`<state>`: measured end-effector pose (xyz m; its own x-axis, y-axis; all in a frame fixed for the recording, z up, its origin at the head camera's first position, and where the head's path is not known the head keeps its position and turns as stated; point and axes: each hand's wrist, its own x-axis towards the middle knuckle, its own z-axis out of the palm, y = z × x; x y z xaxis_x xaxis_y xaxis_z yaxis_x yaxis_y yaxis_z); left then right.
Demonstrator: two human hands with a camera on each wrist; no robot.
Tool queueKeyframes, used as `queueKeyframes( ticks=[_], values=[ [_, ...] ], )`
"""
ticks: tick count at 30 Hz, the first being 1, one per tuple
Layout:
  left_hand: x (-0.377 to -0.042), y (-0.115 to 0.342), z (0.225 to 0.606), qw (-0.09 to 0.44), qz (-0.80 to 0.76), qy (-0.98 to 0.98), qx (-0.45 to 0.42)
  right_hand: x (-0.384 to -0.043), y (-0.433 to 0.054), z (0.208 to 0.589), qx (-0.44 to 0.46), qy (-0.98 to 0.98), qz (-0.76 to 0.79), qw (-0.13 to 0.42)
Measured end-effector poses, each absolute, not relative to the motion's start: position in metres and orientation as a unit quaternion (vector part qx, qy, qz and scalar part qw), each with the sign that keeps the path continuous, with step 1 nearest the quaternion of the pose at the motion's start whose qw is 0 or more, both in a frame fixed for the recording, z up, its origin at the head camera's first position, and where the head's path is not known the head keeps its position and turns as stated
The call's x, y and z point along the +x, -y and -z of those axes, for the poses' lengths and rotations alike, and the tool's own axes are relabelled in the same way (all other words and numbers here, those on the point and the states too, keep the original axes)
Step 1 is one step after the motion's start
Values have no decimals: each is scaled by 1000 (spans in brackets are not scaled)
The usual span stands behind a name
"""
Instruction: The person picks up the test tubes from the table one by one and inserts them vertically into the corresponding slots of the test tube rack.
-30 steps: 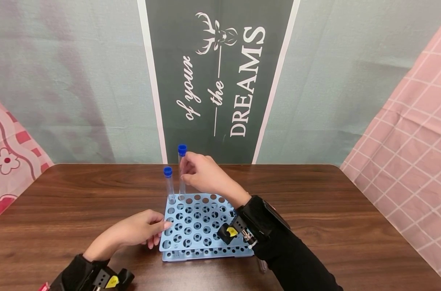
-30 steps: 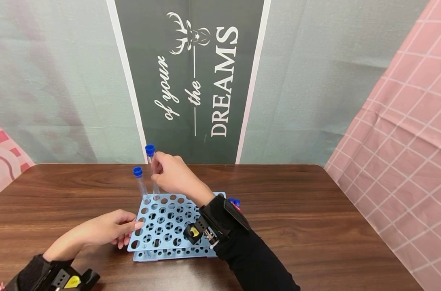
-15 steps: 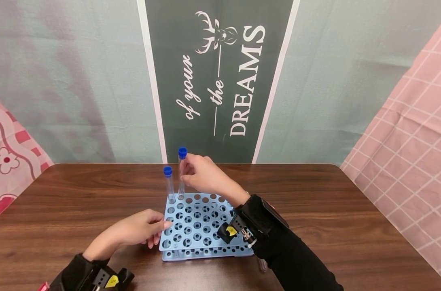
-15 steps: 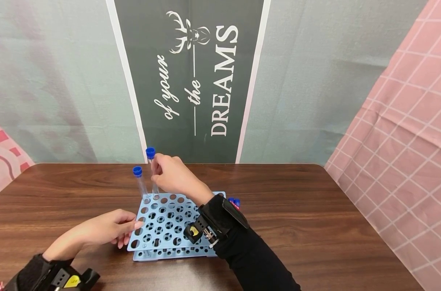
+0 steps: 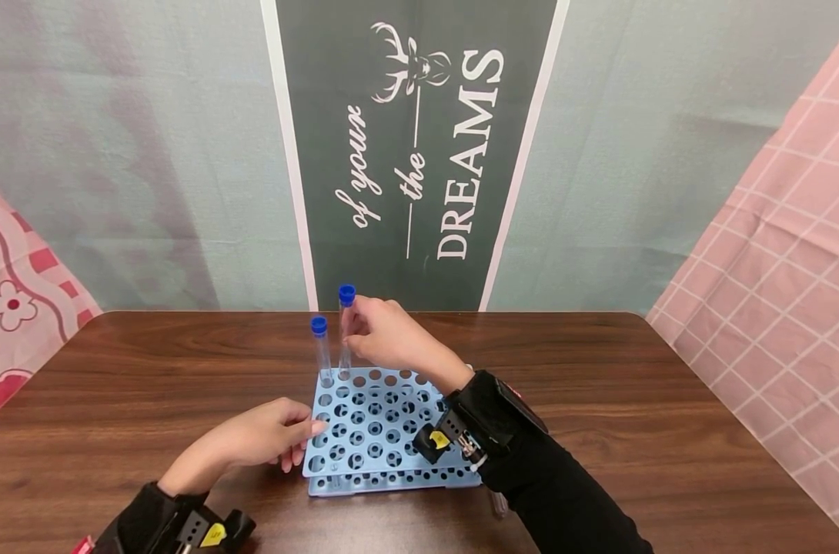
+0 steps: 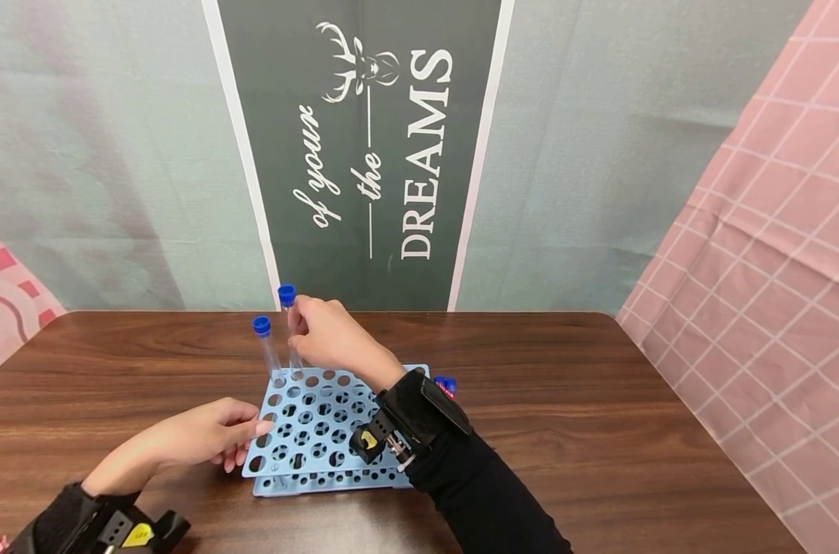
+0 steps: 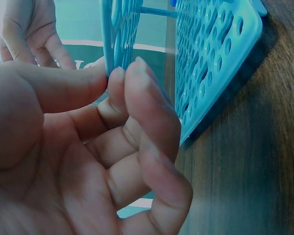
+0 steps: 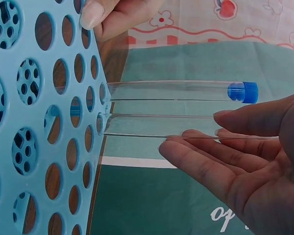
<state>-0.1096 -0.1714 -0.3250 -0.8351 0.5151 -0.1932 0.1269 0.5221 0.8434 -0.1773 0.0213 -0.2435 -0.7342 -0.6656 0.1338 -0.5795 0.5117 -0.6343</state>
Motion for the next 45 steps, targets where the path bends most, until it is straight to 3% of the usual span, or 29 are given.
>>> queueKeyframes(
  ticks=[45],
  values=[
    [-108,168,324,223,-462,-842,166,-176,-15,258,-338,-888,298,90]
  ],
)
